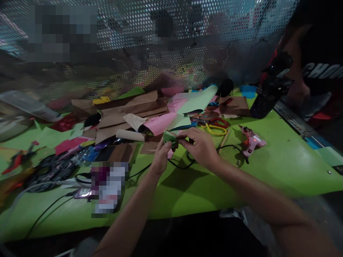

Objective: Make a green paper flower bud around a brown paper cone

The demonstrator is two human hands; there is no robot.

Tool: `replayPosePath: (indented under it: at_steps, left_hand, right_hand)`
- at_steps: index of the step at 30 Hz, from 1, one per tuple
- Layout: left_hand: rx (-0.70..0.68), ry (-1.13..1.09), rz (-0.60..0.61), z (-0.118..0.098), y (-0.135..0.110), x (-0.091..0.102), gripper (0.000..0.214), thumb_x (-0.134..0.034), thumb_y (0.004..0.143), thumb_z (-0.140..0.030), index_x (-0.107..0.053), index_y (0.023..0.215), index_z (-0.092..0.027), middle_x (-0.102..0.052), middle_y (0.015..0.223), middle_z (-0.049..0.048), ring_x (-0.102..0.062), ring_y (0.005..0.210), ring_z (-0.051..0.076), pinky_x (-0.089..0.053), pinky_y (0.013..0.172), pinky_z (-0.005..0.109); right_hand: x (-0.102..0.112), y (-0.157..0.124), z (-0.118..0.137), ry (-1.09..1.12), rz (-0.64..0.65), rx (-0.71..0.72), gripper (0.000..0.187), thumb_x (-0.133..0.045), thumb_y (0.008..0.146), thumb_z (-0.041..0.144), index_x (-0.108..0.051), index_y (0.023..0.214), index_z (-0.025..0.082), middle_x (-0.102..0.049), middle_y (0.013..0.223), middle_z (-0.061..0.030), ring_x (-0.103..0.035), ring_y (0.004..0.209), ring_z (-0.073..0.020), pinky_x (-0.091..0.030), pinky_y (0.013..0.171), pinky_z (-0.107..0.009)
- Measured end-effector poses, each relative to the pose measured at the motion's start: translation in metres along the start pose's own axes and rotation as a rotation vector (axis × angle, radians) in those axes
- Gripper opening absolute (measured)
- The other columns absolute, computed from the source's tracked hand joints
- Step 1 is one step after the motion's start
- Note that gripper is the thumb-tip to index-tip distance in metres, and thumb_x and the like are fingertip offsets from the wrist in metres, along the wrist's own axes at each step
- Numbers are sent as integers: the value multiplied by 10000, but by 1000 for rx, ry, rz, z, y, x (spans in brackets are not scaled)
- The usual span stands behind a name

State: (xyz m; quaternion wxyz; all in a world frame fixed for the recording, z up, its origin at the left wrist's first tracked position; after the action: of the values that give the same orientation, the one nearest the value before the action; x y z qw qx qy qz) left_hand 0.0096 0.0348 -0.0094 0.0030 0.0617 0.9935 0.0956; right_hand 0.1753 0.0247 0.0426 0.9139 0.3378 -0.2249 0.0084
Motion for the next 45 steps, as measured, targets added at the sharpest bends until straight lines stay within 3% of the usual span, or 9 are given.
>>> replayPosePath:
  at_steps: [6,13,16,20,25,29,35,45]
  left_hand:
    - [-26,2,18,7,1,2,459,-577,881,-588,-648,1171,-239,-655,1111,51,-559,929,184,-454,819,280]
    - [-72,37,50,7,4,3,487,-534,885,-637,-614,1109,-212,-614,950,36,-508,803,160,-443,731,272]
    - [-87,14,51,8,4,3,450,-514,898,-623,-612,1061,-215,-601,985,42,-501,813,161,-440,732,273]
    - [-53,-40,29,10,4,1,433,-541,890,-599,-606,1099,-225,-604,1096,52,-518,883,167,-444,761,268]
    - [2,-76,42,8,3,-3,455,-517,901,-600,-574,1168,-236,-615,1111,54,-515,879,166,-453,752,266]
    - [26,-79,43,6,2,-4,465,-513,901,-602,-556,1189,-241,-618,1100,49,-502,836,158,-444,741,272]
    - [61,-59,44,4,2,-4,476,-605,822,-612,-606,1083,-214,-612,991,42,-492,830,163,-426,771,290]
    - [75,-115,46,11,2,-4,437,-569,857,-574,-638,1069,-199,-640,989,54,-553,854,176,-448,720,288]
  right_hand:
    - [-4,-2,-1,151,-3,-77,180,-699,874,126,-780,989,239,-775,999,-47,-707,951,-201,-567,863,-338]
    - [-7,-3,-6,293,-48,-164,173,-722,841,139,-797,940,260,-738,996,-44,-682,980,-202,-559,859,-342]
    - [-8,-3,-6,307,-24,-172,154,-738,840,159,-800,939,259,-738,989,-50,-683,968,-202,-557,825,-334]
    - [-7,-2,-3,287,9,-148,151,-752,838,164,-798,955,247,-747,997,-60,-684,975,-205,-556,787,-321]
    - [-7,-3,-1,227,-40,-88,168,-741,840,149,-794,970,241,-738,1008,-65,-684,950,-197,-559,691,-287]
    - [-7,-4,0,173,-58,-65,158,-727,859,143,-794,966,239,-735,1020,-67,-684,963,-196,-566,704,-290]
    - [-4,-1,-2,135,-16,-42,113,-720,879,155,-781,935,232,-739,1025,-70,-690,998,-214,-565,882,-369]
    - [0,0,-4,80,-33,36,94,-752,857,145,-707,910,208,-682,933,-45,-650,915,-183,-538,761,-301]
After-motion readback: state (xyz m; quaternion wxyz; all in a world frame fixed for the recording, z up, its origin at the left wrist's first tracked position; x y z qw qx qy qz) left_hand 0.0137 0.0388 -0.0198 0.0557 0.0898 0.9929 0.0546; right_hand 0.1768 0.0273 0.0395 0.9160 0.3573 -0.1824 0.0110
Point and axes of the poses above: each hand's wrist, its own y-axis towards the middle knuckle, its own x-axis out of the back of the hand, z = x × y, the point moved 3 cm from there along y, towards the middle knuckle
